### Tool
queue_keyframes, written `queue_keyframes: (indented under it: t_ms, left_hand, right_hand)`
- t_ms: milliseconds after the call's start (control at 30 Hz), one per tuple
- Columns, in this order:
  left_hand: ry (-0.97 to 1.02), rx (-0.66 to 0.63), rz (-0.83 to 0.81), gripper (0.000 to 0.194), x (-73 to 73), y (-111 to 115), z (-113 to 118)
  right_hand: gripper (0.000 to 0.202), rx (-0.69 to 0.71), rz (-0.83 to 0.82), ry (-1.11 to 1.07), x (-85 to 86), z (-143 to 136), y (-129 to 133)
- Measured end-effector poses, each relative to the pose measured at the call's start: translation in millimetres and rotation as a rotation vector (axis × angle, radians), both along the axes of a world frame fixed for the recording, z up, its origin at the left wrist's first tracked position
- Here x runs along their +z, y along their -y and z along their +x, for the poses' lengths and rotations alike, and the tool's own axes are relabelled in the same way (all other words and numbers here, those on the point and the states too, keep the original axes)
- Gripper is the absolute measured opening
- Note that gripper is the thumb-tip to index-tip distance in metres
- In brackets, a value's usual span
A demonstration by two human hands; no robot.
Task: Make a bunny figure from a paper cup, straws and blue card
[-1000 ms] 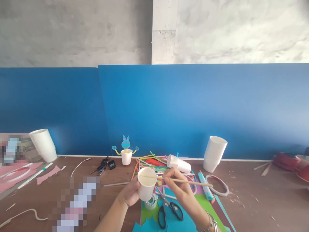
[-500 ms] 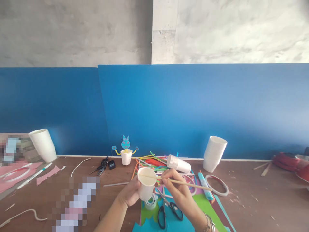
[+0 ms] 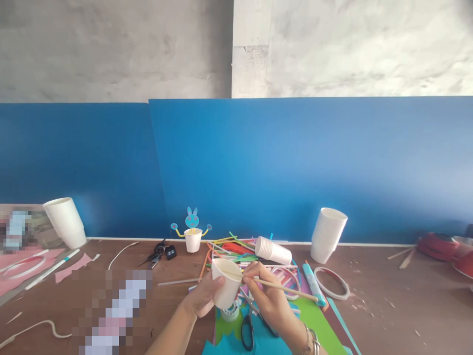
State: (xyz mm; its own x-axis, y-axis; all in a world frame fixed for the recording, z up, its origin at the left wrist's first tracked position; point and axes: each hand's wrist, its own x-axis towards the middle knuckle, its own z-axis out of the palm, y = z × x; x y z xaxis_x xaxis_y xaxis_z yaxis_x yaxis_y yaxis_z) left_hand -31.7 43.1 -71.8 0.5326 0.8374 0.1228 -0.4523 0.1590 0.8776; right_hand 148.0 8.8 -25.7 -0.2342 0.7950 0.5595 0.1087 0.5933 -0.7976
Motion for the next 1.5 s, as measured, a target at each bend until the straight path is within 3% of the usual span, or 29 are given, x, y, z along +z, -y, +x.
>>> queue_keyframes:
  t_ms: [200,367,500,700,800,1033,1200,1367,1500]
  left_hand:
    - [-0.001,0.017,-0.014,0.062,-2.1,-1.8,2.4]
    - [-0.009,0.137,-0.049,0.059,10.5,-4.7,0.1]
    - [-0.116,0.371,-0.043,0.060,20.2,-7.2,3.9]
    - [-0.377,0.824,0.214,0.081,15.3,-14.1,15.0]
    - [-0.463,0.923,0.345,0.069,10.5,-15.6,16.2]
    - [-0.594,0.899,0.395,0.041,1.5,-17.9,11.9]
    - [-0.715,0.821,0.431,0.010,3.8,-21.3,5.0]
    - [-0.747,0.761,0.431,0.005,6.9,-22.3,1.0]
    - [-0.669,0.630,0.426,0.023,5.8,-24.5,-1.7]
  right_hand:
    - [0.017,-0.048,-0.048,-0.013,-4.5,0.5,-4.4]
    - [0.022,-0.180,-0.137,-0.176,13.4,17.1,-7.5]
    - [0.011,-0.269,0.024,-0.129,22.5,18.7,3.1]
    - [0.013,-0.183,0.308,0.213,5.6,-3.1,13.7]
    - [0.013,-0.230,0.335,0.214,0.4,-5.1,12.3]
    - [0.013,-0.272,0.337,0.260,2.8,-1.2,11.0]
    - [0.016,-0.287,0.126,0.277,-0.1,4.9,5.7]
    - [0.017,-0.209,0.038,0.249,-5.6,9.4,-0.9]
    - [0.023,-0.177,-0.024,0.112,-14.7,9.3,-7.2]
